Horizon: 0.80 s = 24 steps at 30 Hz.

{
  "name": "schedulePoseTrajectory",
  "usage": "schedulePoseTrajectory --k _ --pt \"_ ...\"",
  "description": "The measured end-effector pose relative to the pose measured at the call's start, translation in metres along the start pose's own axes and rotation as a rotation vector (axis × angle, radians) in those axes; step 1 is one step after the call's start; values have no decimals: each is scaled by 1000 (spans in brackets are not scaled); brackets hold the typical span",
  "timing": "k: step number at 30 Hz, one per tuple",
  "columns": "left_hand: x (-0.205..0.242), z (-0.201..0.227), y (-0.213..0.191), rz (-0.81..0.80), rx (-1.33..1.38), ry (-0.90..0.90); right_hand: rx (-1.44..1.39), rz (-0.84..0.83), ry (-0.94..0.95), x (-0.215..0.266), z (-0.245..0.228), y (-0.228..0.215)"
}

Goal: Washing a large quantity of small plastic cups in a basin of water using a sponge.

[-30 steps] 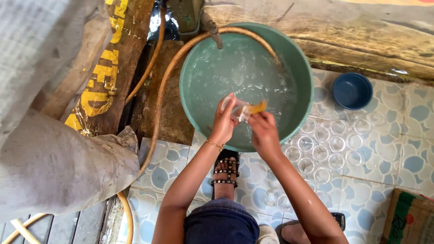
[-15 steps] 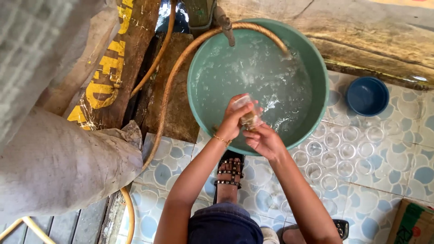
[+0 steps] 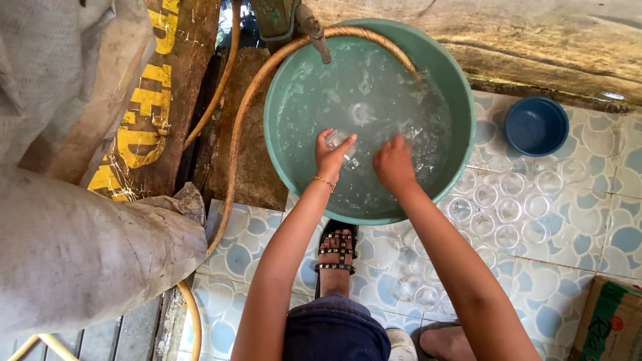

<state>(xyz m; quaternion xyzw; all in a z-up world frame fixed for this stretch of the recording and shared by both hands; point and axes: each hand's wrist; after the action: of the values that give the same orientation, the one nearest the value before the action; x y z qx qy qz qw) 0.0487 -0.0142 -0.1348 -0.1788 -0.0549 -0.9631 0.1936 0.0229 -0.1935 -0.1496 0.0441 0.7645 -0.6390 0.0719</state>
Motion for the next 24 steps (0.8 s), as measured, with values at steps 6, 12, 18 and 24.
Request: schedulePoseTrajectory --k 6,12,18,24 --pt "-18 -20 -3 116 16 -58 -742 -723 617 -4 13 12" --pt "25 33 5 110 390 -375 -1496 -81 763 26 -60 -57" --pt "47 45 6 11 421 -381 -693 -91 -5 22 -75 -122" --pt "40 37 16 -25 416 -337 -1563 -853 738 21 -51 -118"
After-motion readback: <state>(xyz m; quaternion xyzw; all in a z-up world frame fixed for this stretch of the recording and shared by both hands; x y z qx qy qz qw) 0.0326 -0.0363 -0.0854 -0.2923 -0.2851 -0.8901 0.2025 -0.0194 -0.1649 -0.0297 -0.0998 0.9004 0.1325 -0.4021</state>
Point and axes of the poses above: each hand's wrist, its own x-axis away from the middle knuckle, its own y-axis out of the palm, z = x × y, and after that the axes turned 8 degrees about y, right-handed
